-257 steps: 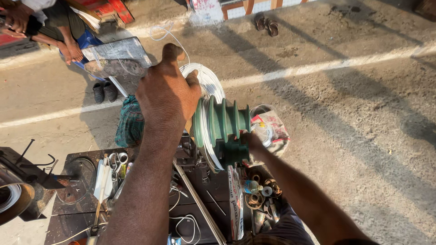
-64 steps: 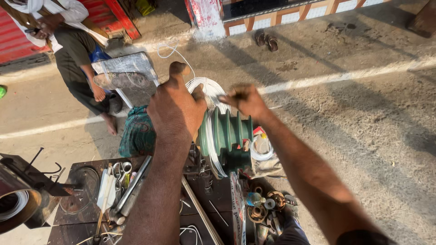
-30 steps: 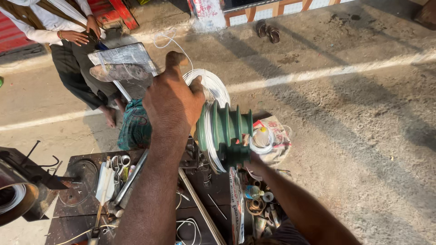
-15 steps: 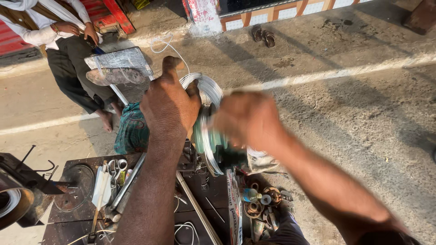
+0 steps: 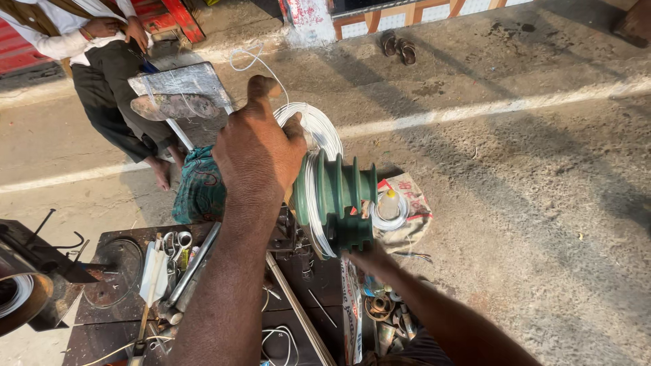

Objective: The person winds white wire onto a green spool mounted on a workbench, rotating the spool by hand and guiding the wire to build up even coils. They continue winding, adjust the coiled wire, and finally lift and reposition the spool on the bench.

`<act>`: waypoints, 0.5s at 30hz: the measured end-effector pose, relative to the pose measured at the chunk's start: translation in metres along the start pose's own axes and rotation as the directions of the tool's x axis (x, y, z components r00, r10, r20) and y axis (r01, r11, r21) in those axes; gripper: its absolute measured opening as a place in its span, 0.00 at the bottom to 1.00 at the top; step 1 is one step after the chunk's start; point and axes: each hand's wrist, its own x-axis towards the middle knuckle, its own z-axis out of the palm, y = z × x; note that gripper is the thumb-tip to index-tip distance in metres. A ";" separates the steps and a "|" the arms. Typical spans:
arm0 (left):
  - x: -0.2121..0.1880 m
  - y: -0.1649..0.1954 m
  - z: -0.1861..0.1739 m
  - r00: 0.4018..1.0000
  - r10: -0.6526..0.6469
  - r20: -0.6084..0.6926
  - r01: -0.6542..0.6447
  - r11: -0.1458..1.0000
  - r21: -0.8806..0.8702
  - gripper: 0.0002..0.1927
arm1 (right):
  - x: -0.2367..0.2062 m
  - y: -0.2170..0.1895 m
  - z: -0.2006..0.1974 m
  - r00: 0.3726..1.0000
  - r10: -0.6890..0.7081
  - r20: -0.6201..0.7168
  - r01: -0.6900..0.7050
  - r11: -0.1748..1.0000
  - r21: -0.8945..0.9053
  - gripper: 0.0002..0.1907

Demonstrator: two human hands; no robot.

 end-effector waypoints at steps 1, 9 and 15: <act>0.000 0.000 0.000 1.000 0.013 -0.016 -0.013 1.000 -0.008 0.26 | -0.023 -0.008 0.004 0.990 -0.143 0.016 0.144 0.980 -0.139 0.14; 0.001 0.000 -0.002 1.000 -0.001 -0.012 0.001 1.000 -0.007 0.28 | -0.122 -0.173 -0.051 0.302 -0.893 0.335 0.622 -0.082 -0.779 0.09; -0.003 0.003 -0.007 0.997 -0.070 0.020 0.070 0.997 0.027 0.28 | -0.007 -0.263 -0.137 0.399 -0.911 -0.109 0.744 0.391 -0.542 0.17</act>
